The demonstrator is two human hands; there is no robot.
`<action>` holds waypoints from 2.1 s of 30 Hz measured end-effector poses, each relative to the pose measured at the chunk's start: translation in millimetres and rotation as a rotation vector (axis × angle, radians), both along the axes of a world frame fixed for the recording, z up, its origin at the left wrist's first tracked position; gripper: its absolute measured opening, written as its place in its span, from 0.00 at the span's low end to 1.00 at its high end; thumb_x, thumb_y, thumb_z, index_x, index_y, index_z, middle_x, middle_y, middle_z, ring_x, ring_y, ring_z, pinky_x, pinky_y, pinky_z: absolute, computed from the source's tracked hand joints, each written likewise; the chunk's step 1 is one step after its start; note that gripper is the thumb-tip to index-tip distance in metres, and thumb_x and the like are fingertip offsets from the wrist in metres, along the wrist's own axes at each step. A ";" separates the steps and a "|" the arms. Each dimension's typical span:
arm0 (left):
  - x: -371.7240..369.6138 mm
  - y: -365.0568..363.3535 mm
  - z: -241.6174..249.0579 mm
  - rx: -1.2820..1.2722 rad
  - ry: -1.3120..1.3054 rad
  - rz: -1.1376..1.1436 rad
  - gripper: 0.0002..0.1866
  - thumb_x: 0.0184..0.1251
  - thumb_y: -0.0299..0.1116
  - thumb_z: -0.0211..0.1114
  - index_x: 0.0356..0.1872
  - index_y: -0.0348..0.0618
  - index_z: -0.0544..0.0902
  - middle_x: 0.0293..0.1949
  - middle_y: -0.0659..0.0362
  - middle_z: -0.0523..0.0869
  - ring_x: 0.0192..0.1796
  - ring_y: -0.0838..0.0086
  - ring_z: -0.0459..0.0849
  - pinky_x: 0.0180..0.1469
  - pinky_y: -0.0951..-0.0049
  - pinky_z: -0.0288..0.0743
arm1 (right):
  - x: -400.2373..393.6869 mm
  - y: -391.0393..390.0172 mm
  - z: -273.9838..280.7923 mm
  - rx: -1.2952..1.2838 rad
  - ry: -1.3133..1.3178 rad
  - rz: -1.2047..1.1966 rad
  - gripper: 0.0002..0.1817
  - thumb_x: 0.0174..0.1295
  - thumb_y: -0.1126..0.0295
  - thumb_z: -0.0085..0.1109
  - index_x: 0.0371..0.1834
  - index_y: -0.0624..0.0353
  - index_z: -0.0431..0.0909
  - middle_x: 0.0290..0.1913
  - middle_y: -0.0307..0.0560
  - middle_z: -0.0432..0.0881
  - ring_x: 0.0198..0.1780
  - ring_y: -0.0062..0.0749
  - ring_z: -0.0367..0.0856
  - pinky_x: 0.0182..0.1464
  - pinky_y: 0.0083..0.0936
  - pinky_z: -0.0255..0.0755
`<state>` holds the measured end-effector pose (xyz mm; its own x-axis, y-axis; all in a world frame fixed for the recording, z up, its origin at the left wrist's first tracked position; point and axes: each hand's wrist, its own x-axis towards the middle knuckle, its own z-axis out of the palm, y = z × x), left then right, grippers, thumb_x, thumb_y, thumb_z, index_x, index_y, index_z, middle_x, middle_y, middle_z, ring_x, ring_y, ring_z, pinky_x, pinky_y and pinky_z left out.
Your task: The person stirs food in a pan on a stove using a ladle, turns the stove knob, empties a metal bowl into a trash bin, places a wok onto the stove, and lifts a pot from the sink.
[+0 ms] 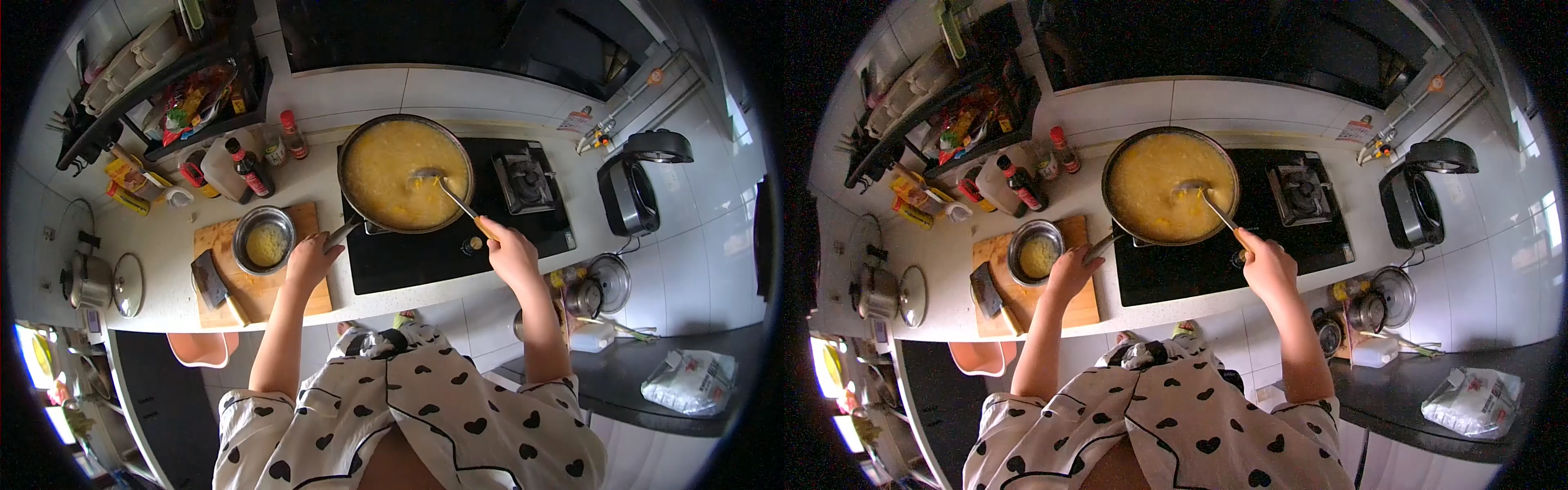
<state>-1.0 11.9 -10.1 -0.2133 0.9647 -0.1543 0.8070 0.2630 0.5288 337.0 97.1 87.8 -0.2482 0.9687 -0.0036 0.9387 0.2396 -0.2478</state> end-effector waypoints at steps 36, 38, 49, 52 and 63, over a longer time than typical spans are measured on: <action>-0.2 -1.3 -0.8 0.071 -0.015 -0.020 0.25 0.59 0.49 0.60 0.47 0.37 0.77 0.38 0.41 0.82 0.43 0.48 0.80 0.45 0.56 0.73 | -49.8 12.0 -31.3 -0.134 0.275 0.232 0.21 0.60 0.66 0.53 0.58 0.48 0.72 0.31 0.60 0.81 0.34 0.51 0.81 0.37 0.41 0.74; -0.7 -1.5 0.1 0.063 -0.029 -0.021 0.25 0.59 0.49 0.61 0.47 0.37 0.77 0.37 0.41 0.82 0.43 0.47 0.80 0.44 0.55 0.72 | -47.5 5.9 -22.3 -0.160 0.273 0.227 0.20 0.60 0.66 0.53 0.58 0.48 0.73 0.32 0.60 0.81 0.35 0.51 0.81 0.38 0.41 0.74; -1.1 -1.4 -2.8 0.079 -0.036 -0.015 0.25 0.59 0.49 0.61 0.47 0.37 0.77 0.36 0.41 0.82 0.42 0.47 0.80 0.44 0.55 0.72 | -22.6 -11.6 7.1 -0.297 0.368 0.272 0.21 0.60 0.69 0.54 0.58 0.56 0.72 0.43 0.59 0.80 0.41 0.49 0.81 0.42 0.33 0.74; -0.7 -1.4 -0.6 0.067 -0.029 -0.009 0.25 0.58 0.49 0.61 0.47 0.37 0.77 0.37 0.41 0.82 0.43 0.48 0.80 0.45 0.56 0.73 | -18.1 -16.0 16.7 -0.314 0.379 0.277 0.21 0.60 0.69 0.54 0.58 0.56 0.72 0.43 0.59 0.80 0.40 0.48 0.82 0.41 0.32 0.74; -0.8 -2.3 -4.9 0.090 -0.020 -0.012 0.26 0.59 0.50 0.61 0.48 0.36 0.77 0.38 0.41 0.82 0.43 0.48 0.80 0.46 0.56 0.72 | -27.2 -23.5 15.4 -0.202 0.216 0.239 0.20 0.60 0.68 0.53 0.58 0.49 0.73 0.37 0.59 0.81 0.38 0.51 0.80 0.40 0.40 0.73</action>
<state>-1.9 9.6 -15.0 -0.1988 0.9775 -0.0709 0.7987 0.2036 0.5663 309.7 73.6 103.2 -0.4826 0.8687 -0.1115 0.7832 0.3711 -0.4988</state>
